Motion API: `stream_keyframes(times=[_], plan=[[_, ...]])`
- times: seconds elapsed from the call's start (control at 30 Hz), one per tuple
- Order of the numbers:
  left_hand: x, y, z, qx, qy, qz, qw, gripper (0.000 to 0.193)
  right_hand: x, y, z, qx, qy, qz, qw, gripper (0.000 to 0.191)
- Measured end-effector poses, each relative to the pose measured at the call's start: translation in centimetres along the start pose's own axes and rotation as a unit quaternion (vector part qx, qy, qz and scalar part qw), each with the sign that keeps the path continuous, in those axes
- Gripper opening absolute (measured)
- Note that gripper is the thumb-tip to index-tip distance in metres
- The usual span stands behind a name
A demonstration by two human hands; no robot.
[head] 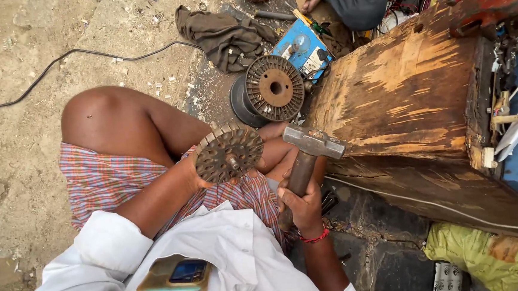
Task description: The person sits on the ground holding a slotted metal rotor disc on their lap and repeatedly strikes a shaft fitted through its center with a hammer. They turn the disc over, press and reposition the shaft, and fit small components by hand while a second person works nearby.
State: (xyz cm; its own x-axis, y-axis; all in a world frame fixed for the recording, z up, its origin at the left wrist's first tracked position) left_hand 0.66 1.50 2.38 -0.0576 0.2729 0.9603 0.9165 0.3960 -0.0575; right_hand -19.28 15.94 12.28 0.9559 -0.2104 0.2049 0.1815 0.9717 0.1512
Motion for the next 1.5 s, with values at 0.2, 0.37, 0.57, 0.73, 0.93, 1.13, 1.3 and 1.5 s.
stream_keyframes(times=[0.2,0.37,0.57,0.73,0.93,1.13,1.3,1.5], plan=[[-0.8,0.4,-0.4,0.030,-0.061,-0.078,0.995,0.048,0.9,-0.2,-0.9,0.030,0.043,0.009,0.999,0.026],[-0.3,1.0,-1.3,0.021,-0.205,-0.130,0.970,0.046,2.4,-0.1,-1.6,0.032,0.089,0.051,0.994,0.024],[-0.1,0.9,-1.5,-0.010,-0.208,-0.175,0.962,0.046,3.8,-0.2,-0.9,-0.019,0.151,0.085,0.985,0.023],[-0.7,1.0,-1.1,-0.012,-0.197,-0.186,0.962,0.046,4.1,-0.4,-0.8,0.001,0.148,0.083,0.985,0.026],[-0.8,1.0,-0.6,0.008,-0.188,-0.169,0.967,0.044,4.2,-0.5,-0.8,-0.043,0.171,0.083,0.981,0.029],[0.2,0.8,-0.5,0.030,-0.076,-0.091,0.992,0.047,3.3,-0.7,0.3,-0.131,0.252,0.036,0.958,0.040],[0.0,0.7,-0.1,-0.001,-0.047,-0.118,0.992,0.046,4.0,0.8,2.5,-0.213,0.094,0.025,0.972,0.028],[1.1,0.3,-0.7,0.023,-0.001,-0.099,0.995,0.045,8.5,-2.6,4.1,-0.022,0.424,0.028,0.905,0.039]])
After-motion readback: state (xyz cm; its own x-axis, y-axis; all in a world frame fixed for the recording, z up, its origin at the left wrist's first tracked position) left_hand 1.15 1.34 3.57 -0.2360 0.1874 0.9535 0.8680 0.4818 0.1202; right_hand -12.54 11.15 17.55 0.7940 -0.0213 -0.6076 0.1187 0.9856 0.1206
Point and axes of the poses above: each hand's wrist, its own y-axis away from the middle knuckle, its own x-axis out of the palm, z = x × y, the point moved 2 cm from there along -y, towards the middle knuckle, and after that the axes turned 13 degrees about -y, right-handed, at the moved point
